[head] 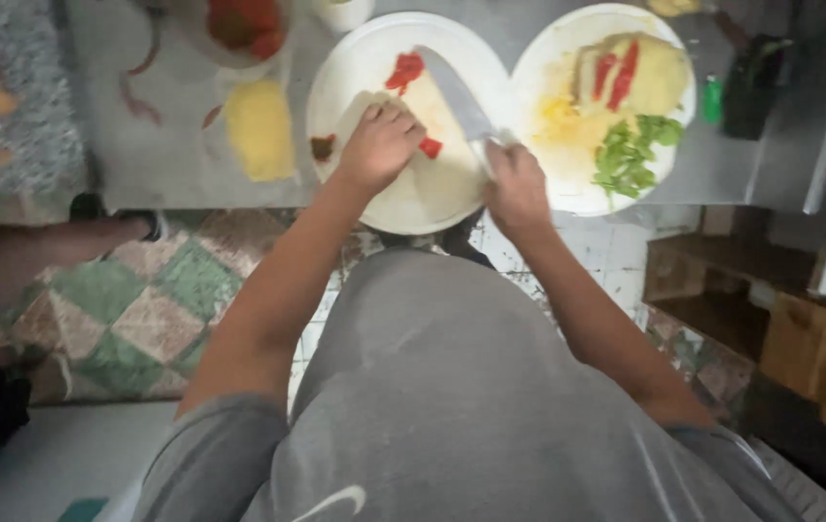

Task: The person is preparing multiple sandwiches on a counter, adding ingredients like lettuce, tomatoes, and spreading condiments on bread.

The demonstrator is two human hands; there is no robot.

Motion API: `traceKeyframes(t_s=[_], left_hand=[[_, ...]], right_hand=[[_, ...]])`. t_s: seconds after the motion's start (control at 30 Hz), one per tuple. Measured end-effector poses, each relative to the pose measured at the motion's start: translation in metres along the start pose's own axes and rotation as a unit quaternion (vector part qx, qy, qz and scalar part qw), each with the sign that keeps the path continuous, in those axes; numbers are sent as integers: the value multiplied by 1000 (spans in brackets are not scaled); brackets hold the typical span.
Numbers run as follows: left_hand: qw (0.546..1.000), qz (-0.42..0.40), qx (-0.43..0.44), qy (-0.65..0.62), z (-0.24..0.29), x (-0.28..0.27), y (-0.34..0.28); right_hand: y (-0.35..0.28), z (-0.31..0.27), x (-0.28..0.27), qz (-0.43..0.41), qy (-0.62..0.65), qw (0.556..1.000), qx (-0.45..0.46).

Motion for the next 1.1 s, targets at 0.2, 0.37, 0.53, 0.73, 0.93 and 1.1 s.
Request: traceKeyframes(t_s=[0.2, 0.37, 0.53, 0.73, 0.93, 1.1], left_hand=[[998, -15, 60, 8, 6, 55, 7], [998, -53, 31, -26, 4, 52, 20], [982, -49, -26, -181, 9, 26, 29], [871, -142, -179, -434, 37, 19, 63], [784, -130, -225, -563, 68, 28, 109], [558, -193, -386, -709, 98, 4, 137]], right_hand=[[17, -15, 67, -37, 90, 993, -61], [40, -24, 56, -93, 183, 977, 50], [39, 6, 46, -88, 334, 908, 238], [38, 35, -9, -3, 485, 847, 216], [34, 75, -66, 27, 624, 744, 236], [52, 112, -169, 76, 463, 799, 375]])
Point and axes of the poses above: each hand's wrist, its own y-axis towards the middle knuckle, its own x-axis out of the palm, z = x × y, the point moved 10 cm from there along y, towards the middle knuckle, and after that the axes turned 9 degrees about y, right-handed, at the moved point
